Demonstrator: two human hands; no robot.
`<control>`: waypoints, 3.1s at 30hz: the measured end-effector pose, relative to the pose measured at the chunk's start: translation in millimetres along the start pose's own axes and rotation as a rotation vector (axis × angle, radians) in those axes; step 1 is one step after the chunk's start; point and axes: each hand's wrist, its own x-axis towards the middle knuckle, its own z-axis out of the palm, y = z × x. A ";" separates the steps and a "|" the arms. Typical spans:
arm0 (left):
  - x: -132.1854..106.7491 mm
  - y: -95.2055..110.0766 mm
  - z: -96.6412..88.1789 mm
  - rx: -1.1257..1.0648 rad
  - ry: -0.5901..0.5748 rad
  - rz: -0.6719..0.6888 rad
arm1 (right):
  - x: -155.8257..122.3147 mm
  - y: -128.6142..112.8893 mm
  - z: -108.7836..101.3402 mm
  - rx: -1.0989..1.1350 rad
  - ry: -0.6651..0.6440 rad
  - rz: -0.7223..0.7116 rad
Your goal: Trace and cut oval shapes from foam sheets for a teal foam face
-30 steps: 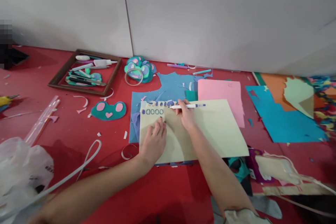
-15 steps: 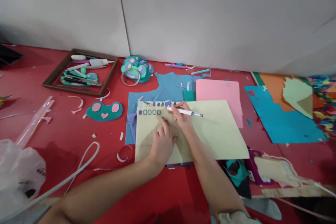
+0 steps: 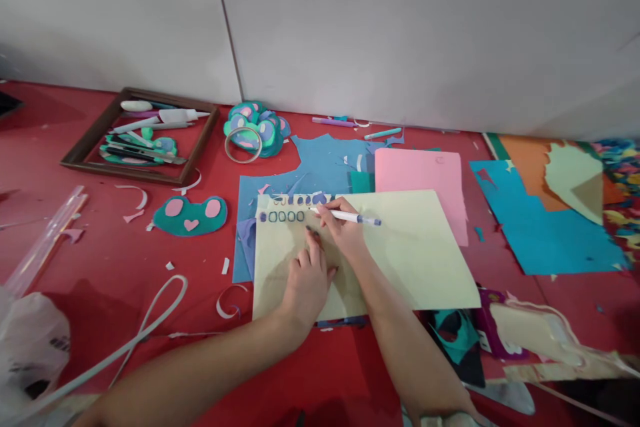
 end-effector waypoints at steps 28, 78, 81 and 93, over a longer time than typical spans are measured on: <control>3.9 -0.3 -8.8 -0.021 -0.085 -0.011 | 1.9 0.5 0.3 -0.054 0.011 -0.026; 4.2 0.1 -7.5 -0.073 -0.099 -0.033 | 1.0 1.5 0.2 -0.100 -0.016 -0.018; 3.9 0.1 -8.2 -0.060 -0.103 -0.030 | 1.1 1.7 -0.1 -0.104 -0.044 -0.029; 4.9 0.0 -8.6 -0.080 -0.095 -0.038 | 2.6 2.0 -0.9 -0.111 -0.060 -0.049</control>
